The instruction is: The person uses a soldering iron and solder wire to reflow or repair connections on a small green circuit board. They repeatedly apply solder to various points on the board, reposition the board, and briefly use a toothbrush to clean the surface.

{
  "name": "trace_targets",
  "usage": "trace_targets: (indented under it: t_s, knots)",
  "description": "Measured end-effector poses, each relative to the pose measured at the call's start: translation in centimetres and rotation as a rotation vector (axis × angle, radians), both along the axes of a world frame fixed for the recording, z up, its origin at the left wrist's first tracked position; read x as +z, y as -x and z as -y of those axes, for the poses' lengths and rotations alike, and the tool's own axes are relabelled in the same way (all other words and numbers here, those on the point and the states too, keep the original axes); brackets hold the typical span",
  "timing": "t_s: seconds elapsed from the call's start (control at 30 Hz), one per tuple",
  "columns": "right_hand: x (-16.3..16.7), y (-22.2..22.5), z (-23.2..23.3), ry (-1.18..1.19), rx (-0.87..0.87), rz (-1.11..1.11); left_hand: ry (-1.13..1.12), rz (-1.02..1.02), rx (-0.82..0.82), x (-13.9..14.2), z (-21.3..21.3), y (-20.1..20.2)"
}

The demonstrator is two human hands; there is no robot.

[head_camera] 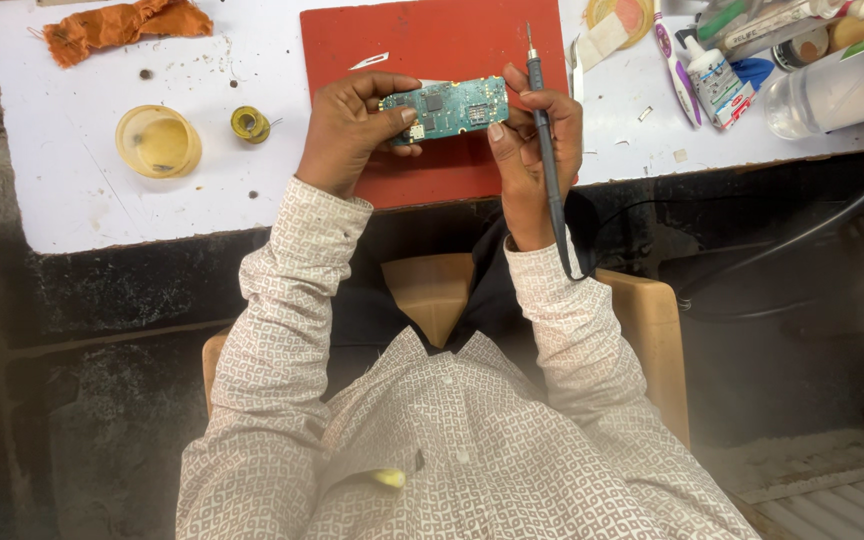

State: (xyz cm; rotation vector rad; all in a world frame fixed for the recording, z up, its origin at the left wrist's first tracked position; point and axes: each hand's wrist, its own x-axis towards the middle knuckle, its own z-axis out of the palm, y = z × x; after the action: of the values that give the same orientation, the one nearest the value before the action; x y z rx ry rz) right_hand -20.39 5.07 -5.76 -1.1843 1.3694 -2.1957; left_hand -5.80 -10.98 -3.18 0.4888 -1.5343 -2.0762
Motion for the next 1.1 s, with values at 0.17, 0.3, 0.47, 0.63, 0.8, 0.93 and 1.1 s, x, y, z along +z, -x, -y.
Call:
trace_targets:
  t_s: [0.17, 0.3, 0.47, 0.63, 0.8, 0.93, 1.1]
  knots:
    - [0.0, 0.3, 0.5, 0.01, -0.007, -0.018, 0.003, 0.024, 0.003, -0.1, 0.2, -0.1]
    - [-0.1, 0.3, 0.4, 0.011, -0.024, -0.043, 0.004, 0.053, -0.02, -0.5, 0.4, -0.1]
    - [-0.2, 0.3, -0.5, 0.021, 0.088, -0.029, 0.022, 0.074, -0.029, -1.0, 0.5, -0.2]
    - [-0.8, 0.7, -0.5, 0.011, 0.103, -0.005, 0.007, 0.065, -0.026, -0.9, 0.5, -0.3]
    - [-1.3, 1.0, -0.9, -0.034, 0.131, 0.019, -0.015, 0.035, -0.021, -0.6, 0.4, -0.5]
    - [-1.2, 0.9, -1.0, -0.105, 0.063, -0.021, -0.019, 0.031, -0.009, -0.6, 0.4, -0.4]
    - [-0.8, 0.8, -0.8, -0.014, 0.139, 0.028, -0.033, 0.05, -0.003, -1.2, 0.7, -0.2]
